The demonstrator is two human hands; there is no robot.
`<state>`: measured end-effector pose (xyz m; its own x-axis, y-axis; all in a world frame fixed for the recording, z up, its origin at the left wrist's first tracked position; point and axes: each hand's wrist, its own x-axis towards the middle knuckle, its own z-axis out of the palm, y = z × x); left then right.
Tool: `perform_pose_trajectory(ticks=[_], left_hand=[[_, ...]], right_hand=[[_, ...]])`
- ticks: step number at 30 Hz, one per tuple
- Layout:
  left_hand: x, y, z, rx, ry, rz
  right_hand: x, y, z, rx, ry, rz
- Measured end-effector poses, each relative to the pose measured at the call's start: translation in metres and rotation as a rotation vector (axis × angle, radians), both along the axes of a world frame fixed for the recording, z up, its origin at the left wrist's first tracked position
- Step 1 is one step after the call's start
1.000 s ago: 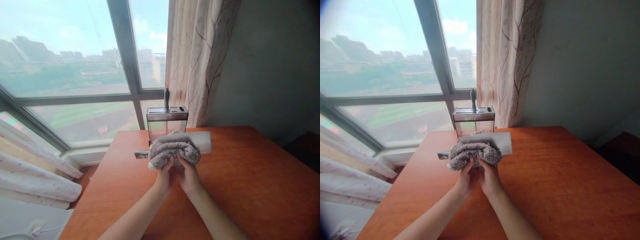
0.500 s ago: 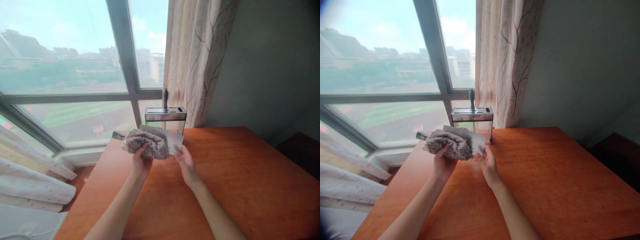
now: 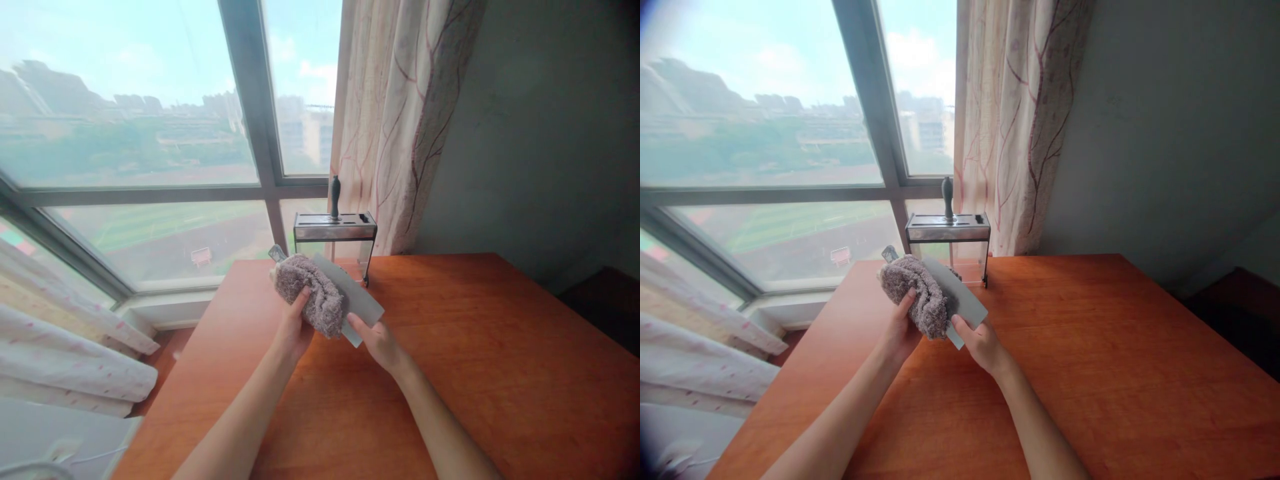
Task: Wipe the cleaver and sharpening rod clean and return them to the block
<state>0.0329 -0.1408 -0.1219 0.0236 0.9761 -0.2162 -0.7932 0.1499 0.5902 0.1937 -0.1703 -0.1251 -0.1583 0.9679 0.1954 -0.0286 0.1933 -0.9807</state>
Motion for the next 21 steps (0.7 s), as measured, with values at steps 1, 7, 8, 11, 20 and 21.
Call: perform_pose_trajectory(ticks=[1,7,8,11,20,21], left_hand=[[0.001,-0.002,0.0,-0.007,-0.022,-0.02],[0.009,-0.011,0.0,-0.028,-0.113,-0.112],[0.009,-0.012,0.0,-0.039,-0.115,-0.118],[0.011,-0.013,0.003,-0.075,-0.096,-0.112],[0.007,-0.004,0.009,-0.136,-0.004,0.065],[0.004,-0.002,0.012,-0.13,-0.013,0.085]], right_hand=[[0.0,0.0,-0.001,-0.017,0.001,0.0],[-0.003,-0.003,0.001,-0.01,0.046,0.118],[-0.004,-0.003,0.002,-0.011,0.057,0.133],[-0.006,-0.003,0.003,-0.018,0.081,0.13],[-0.002,-0.002,0.005,0.02,0.018,0.121],[-0.001,-0.002,0.005,-0.003,0.025,0.118]])
